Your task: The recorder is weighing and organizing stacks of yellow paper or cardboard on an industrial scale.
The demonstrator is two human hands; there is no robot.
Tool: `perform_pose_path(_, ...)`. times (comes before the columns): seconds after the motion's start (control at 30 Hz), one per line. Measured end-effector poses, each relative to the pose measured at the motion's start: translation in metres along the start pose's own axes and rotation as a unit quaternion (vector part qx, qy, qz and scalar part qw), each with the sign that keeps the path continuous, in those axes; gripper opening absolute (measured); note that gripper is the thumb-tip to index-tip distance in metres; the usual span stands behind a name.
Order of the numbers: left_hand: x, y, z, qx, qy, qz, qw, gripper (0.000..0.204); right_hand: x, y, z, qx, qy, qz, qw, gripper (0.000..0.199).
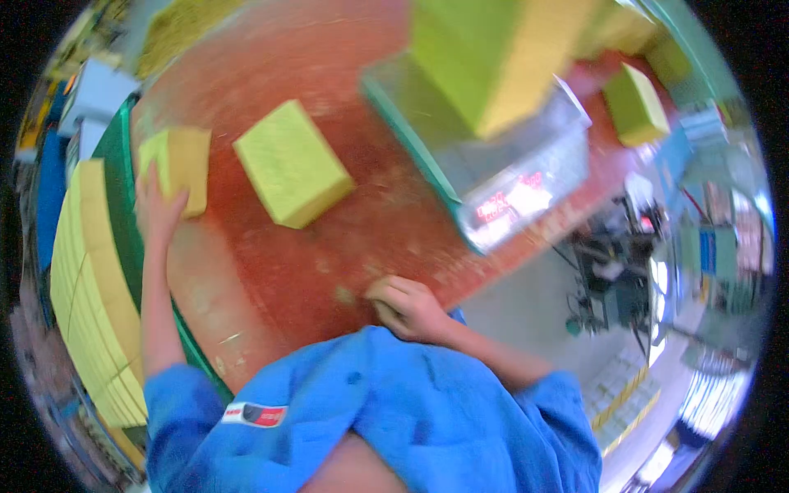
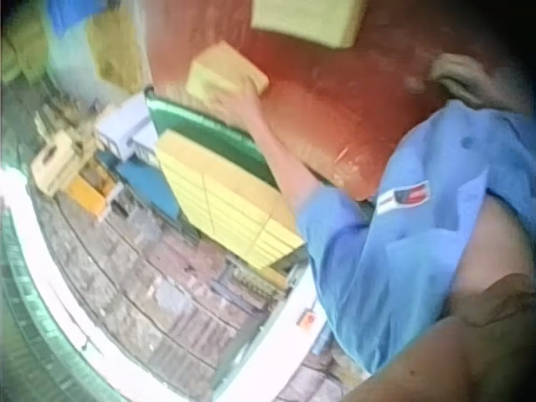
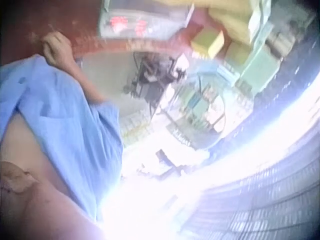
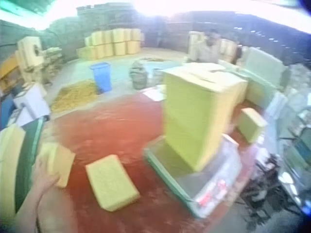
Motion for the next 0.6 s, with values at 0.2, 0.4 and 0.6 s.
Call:
perform_pose_path(0.2,-0.191,0.135,-0.041,0.026,0.017,-0.018,0.999,0.09,-0.002,0.011,-0.003,0.058,-0.004,-0.026,0.998,0.014)
perform_pose_path(0.4,-0.301,0.222,-0.032,0.087,0.074,-0.071,0.991,0.095,-0.029,0.02,-0.024,0.172,-0.059,-0.055,0.982,0.019)
perform_pose_path(0.6,-0.326,0.297,-0.032,0.033,0.115,-0.166,0.979,0.095,-0.069,0.045,-0.089,0.152,-0.111,-0.03,0.982,0.02)
Point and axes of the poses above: each hand's wrist, its own x-axis towards the middle knuckle, its own z-axis out of the palm, y = z × x, the point moved 7 cm from there along x, towards the middle knuckle, and after that the axes turned 14 degrees about -x, right-handed, at the moved point
